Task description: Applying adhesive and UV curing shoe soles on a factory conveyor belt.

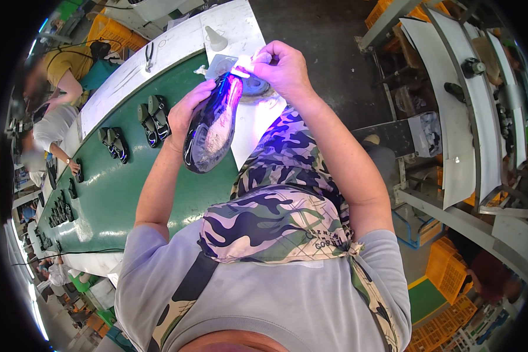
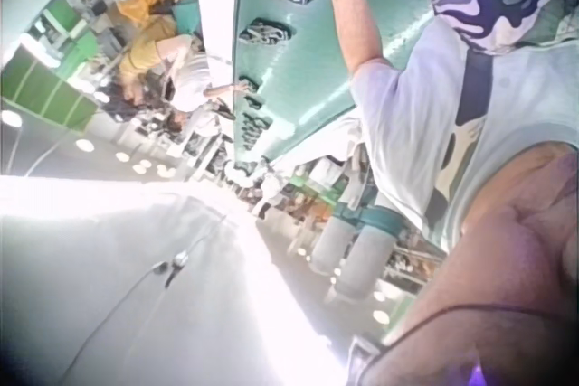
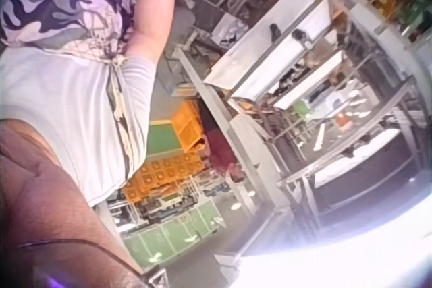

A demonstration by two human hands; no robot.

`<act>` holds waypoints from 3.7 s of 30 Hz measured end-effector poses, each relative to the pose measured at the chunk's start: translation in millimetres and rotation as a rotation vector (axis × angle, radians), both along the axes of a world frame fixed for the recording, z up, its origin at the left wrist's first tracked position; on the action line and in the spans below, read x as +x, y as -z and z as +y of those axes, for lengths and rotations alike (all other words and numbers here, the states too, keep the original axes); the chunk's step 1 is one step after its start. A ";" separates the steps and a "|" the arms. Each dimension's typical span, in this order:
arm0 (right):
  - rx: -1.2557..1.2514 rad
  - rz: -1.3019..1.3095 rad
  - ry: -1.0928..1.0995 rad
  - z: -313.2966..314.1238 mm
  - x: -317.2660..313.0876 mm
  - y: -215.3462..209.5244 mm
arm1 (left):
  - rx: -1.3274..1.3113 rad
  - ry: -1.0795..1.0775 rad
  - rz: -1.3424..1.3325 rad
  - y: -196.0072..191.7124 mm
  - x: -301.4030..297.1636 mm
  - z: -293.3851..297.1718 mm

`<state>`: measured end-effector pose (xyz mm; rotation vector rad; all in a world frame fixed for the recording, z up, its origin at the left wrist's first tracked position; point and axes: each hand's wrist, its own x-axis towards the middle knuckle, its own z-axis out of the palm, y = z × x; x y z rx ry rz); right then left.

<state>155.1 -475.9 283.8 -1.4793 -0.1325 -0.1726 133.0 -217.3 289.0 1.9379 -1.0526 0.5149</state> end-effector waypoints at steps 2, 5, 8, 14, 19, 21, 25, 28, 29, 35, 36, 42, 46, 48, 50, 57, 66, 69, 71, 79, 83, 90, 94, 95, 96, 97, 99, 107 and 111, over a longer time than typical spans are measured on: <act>-0.045 -0.012 0.028 0.4 -0.2 -1.0 | 0.005 0.013 -0.004 -5.8 -0.7 -4.9; -0.090 -0.024 0.056 -1.1 -3.2 -2.3 | 0.017 0.081 -0.062 -12.7 0.0 -11.1; -0.016 0.026 0.031 -2.8 -9.3 -2.9 | 0.043 0.053 -0.051 -20.1 -5.2 -19.3; 0.273 0.182 -0.103 0.3 -29.7 -6.9 | 0.079 -0.022 -0.023 -2.7 2.4 -21.9; 0.278 0.198 -0.136 -4.3 -36.9 -24.5 | 0.043 -0.042 0.081 11.7 7.7 -28.7; 0.227 0.166 -0.168 -10.6 -36.1 -31.6 | 0.065 -0.065 0.078 9.1 7.2 -35.5; 0.078 0.127 -0.175 -23.4 -34.0 -51.6 | 0.169 -0.110 0.144 6.2 8.8 -39.5; 0.038 0.088 -0.163 -33.1 -31.2 -61.5 | 0.260 -0.103 0.213 -13.0 7.3 -46.2; 0.004 0.065 -0.137 -36.0 -29.3 -63.8 | 0.334 -0.043 0.411 -16.3 9.1 -44.1; 0.000 0.013 -0.073 -44.8 -17.5 -59.2 | 0.330 0.207 0.901 -31.8 8.1 -47.1; 0.042 0.019 -0.067 -46.2 -16.6 -57.7 | 0.330 0.206 0.899 -32.4 8.4 -47.6; 0.157 -0.001 -0.059 -53.2 -15.3 -53.3 | 0.290 0.350 0.987 -19.9 13.1 -45.1; 0.153 -0.056 -0.062 -57.7 -15.6 -53.1 | 0.246 0.410 1.115 -18.5 13.0 -45.3; 0.122 -0.072 -0.079 -60.3 -13.4 -49.7 | 0.223 0.427 1.196 -20.9 12.9 -46.6; 0.087 -0.092 -0.096 -60.8 -12.6 -46.3 | 0.089 0.473 1.345 -23.0 11.4 -48.3; -0.066 -0.233 -0.072 -58.2 -25.1 -41.7 | 0.006 0.487 1.482 -29.2 4.8 -57.5; -0.020 -0.179 -0.109 -56.2 -49.6 -25.6 | -0.278 0.475 1.672 -18.0 10.0 -69.2; -0.012 -0.015 -0.206 -60.8 -58.5 -23.3 | -0.356 0.452 1.672 -7.9 16.6 -69.8; -0.021 0.014 -0.227 -66.1 -63.1 -24.5 | -0.421 0.433 1.648 6.5 24.4 -68.7; -0.047 -0.066 -0.237 -97.0 -81.5 -23.2 | -0.596 0.414 1.619 7.2 30.7 -88.6; 0.027 -0.070 -0.172 -112.6 -92.9 -18.3 | -0.727 0.545 1.651 11.1 29.8 -98.7; 0.481 0.041 0.143 -112.6 -101.4 -4.1 | -0.998 0.661 1.654 17.6 24.8 -126.7; 0.538 0.060 0.220 -123.1 -105.8 -4.5 | -0.986 0.475 1.570 30.0 27.9 -144.2; 0.543 0.053 0.235 -127.8 -109.0 -3.9 | -0.966 0.507 1.584 26.6 27.0 -150.4; 0.569 0.068 0.272 -132.8 -112.5 -3.4 | -0.949 0.516 1.590 25.4 28.4 -155.9; 0.595 0.081 0.310 -138.7 -114.8 -2.7 | -0.853 0.483 1.484 24.0 31.4 -161.2; 0.627 0.095 0.362 -149.0 -118.4 3.0 | -0.756 0.474 1.295 13.2 29.0 -180.7; 0.770 0.133 0.575 -183.4 -125.4 24.2 | -0.425 0.336 0.941 -18.6 26.5 -249.3; 0.879 0.055 0.527 -205.5 -130.2 20.9 | -0.315 0.386 0.846 -36.6 32.7 -290.9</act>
